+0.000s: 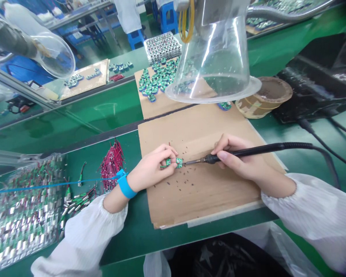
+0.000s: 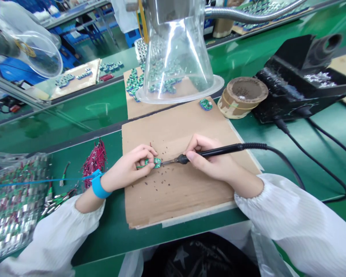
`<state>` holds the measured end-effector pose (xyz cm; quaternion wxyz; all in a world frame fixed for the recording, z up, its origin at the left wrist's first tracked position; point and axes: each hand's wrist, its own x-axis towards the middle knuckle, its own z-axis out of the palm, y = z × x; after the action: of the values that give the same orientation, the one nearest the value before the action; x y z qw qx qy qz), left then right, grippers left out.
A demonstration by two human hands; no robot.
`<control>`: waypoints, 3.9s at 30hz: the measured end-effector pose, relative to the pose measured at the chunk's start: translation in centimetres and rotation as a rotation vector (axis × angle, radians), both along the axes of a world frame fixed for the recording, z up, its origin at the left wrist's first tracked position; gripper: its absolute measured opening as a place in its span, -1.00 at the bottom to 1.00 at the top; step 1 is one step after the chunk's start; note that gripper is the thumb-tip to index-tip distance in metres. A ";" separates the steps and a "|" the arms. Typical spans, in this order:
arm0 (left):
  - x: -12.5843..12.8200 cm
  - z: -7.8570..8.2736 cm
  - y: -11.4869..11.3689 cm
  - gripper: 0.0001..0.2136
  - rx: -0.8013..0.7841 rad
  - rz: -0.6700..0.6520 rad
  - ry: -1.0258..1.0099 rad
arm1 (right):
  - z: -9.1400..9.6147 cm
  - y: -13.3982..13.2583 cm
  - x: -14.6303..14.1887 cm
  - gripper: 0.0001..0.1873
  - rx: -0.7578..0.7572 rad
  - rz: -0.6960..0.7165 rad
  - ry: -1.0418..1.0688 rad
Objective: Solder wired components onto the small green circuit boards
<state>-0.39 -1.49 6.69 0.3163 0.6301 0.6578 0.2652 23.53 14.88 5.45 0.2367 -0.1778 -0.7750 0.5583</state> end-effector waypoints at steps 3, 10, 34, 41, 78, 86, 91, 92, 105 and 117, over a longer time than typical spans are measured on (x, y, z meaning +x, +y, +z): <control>0.0 0.1 0.0 -0.94 -0.004 -0.002 -0.003 | -0.4 0.2 0.1 -0.67 -0.039 -0.003 0.023; -0.2 0.0 0.0 -0.95 -0.002 -0.006 -0.014 | -0.2 0.2 0.1 -0.66 -0.038 -0.027 0.027; -0.4 1.4 1.8 -0.87 -0.173 -0.005 0.038 | -0.4 0.1 -0.4 -0.66 -0.031 0.027 -0.003; -0.4 1.1 1.7 -0.87 -0.159 -0.009 0.038 | -0.1 0.0 -0.3 -0.65 -0.032 0.019 -0.008; -15.3 8.7 -5.3 -0.64 -0.053 0.504 0.587 | -0.3 8.8 -0.5 -0.71 0.816 -0.119 -0.099; -13.9 2.3 -9.9 -0.70 -0.150 0.626 0.567 | -0.9 7.7 -1.4 -0.68 0.827 0.057 -0.148; -11.0 0.5 -9.2 -0.76 -0.085 0.654 0.556 | 0.8 1.3 -2.3 -0.72 0.643 0.272 -0.110; -10.8 0.5 -9.0 -0.77 -0.072 0.657 0.558 | 1.1 0.2 -2.6 -0.73 0.619 0.311 -0.122; -10.5 2.1 -7.7 -0.81 -0.069 0.714 0.451 | -0.5 -0.8 -4.2 -0.76 0.531 0.365 -0.054; -0.6 -0.4 -1.6 -0.73 -0.063 0.378 -0.320 | 0.2 0.4 -3.3 -0.86 0.478 0.135 0.032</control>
<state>-1.00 -3.10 6.31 0.3807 0.4358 0.7134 0.3953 20.26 15.27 5.63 0.2462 -0.0556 -0.8913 0.3766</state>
